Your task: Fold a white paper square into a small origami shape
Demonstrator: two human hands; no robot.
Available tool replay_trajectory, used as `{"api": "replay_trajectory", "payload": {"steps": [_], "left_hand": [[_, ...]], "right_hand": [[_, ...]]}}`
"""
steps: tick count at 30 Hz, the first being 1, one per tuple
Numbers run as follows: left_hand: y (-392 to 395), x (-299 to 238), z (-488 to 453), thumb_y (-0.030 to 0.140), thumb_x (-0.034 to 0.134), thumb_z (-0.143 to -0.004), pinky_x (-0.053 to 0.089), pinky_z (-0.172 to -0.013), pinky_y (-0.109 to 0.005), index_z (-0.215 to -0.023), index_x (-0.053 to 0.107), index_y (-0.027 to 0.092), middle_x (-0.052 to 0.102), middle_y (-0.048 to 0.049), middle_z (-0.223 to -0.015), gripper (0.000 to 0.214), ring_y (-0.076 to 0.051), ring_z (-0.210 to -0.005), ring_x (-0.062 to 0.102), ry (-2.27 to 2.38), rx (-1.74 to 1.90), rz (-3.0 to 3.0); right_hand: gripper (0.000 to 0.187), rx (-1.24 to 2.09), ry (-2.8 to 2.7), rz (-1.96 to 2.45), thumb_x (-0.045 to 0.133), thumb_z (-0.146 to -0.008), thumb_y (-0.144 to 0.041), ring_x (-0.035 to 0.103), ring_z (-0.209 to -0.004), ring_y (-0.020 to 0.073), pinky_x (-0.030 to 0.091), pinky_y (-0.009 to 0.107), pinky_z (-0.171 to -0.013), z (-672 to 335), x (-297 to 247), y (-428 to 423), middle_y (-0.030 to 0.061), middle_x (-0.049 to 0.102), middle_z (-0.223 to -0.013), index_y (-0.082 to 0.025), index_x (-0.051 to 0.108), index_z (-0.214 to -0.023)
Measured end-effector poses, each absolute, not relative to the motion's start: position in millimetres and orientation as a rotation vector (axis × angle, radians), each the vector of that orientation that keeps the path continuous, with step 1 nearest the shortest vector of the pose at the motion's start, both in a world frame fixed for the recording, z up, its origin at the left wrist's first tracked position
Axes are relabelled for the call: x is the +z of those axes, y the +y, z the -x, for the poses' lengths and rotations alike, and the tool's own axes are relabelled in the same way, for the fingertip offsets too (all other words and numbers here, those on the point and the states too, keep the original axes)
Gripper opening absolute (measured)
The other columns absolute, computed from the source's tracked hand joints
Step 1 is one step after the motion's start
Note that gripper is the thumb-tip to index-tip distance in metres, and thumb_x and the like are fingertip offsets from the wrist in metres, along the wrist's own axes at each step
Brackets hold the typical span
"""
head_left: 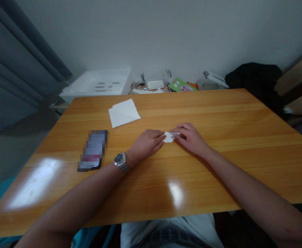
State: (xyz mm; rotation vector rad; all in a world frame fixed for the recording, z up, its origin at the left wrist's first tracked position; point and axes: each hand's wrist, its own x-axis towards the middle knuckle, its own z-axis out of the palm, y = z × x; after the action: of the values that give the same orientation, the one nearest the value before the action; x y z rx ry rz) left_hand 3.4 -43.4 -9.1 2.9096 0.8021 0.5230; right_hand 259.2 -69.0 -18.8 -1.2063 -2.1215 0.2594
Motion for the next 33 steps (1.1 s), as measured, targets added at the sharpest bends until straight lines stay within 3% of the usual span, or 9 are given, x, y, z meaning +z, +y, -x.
{"api": "replay_trajectory", "payload": {"steps": [11, 19, 29, 33], "left_hand": [[-51, -2, -6, 0.036, 0.047, -0.105, 0.048, -0.088, -0.041, -0.118, 0.072, 0.018, 0.070, -0.0094, -0.103, 0.033, -0.024, -0.097, 0.063, 0.937, 0.511, -2.913], [-47, -8, -3, 0.039, 0.057, -0.100, 0.048, -0.100, -0.045, -0.131, 0.065, 0.020, 0.065, -0.0111, -0.124, 0.037, -0.028, -0.114, 0.059, 0.958, 0.580, -2.805], [-46, -11, -3, 0.036, 0.057, -0.100, 0.049, -0.100, -0.043, -0.119, 0.068, 0.021, 0.066, -0.0098, -0.122, 0.027, -0.026, -0.113, 0.061, 0.899, 0.644, -2.713], [-47, -9, -4, 0.037, 0.056, -0.101, 0.049, -0.101, -0.043, -0.128, 0.063, 0.019, 0.066, -0.0098, -0.123, 0.033, -0.025, -0.113, 0.061, 0.884, 0.641, -2.692]], "right_hand": [[0.024, 0.344, -2.335, 1.100, 0.059, -0.099, -0.029, 0.064, -0.114, 0.0280, 0.052, 0.048, -0.100, -251, -9, -78, 0.0125, 0.071, -0.120, -0.022, 0.074, -0.117], [0.027, 0.415, -2.338, 1.097, 0.061, -0.097, -0.027, 0.065, -0.118, 0.0270, 0.052, 0.047, -0.103, -251, -9, -77, 0.0113, 0.070, -0.127, -0.024, 0.071, -0.123], [0.030, 0.468, -2.338, 1.082, 0.062, -0.097, -0.027, 0.065, -0.120, 0.0267, 0.053, 0.047, -0.103, -253, -11, -76, 0.0106, 0.069, -0.130, -0.026, 0.070, -0.126], [0.031, 0.473, -2.334, 1.074, 0.062, -0.097, -0.028, 0.065, -0.120, 0.0261, 0.052, 0.047, -0.104, -254, -12, -76, 0.0106, 0.069, -0.131, -0.025, 0.070, -0.127]]}}
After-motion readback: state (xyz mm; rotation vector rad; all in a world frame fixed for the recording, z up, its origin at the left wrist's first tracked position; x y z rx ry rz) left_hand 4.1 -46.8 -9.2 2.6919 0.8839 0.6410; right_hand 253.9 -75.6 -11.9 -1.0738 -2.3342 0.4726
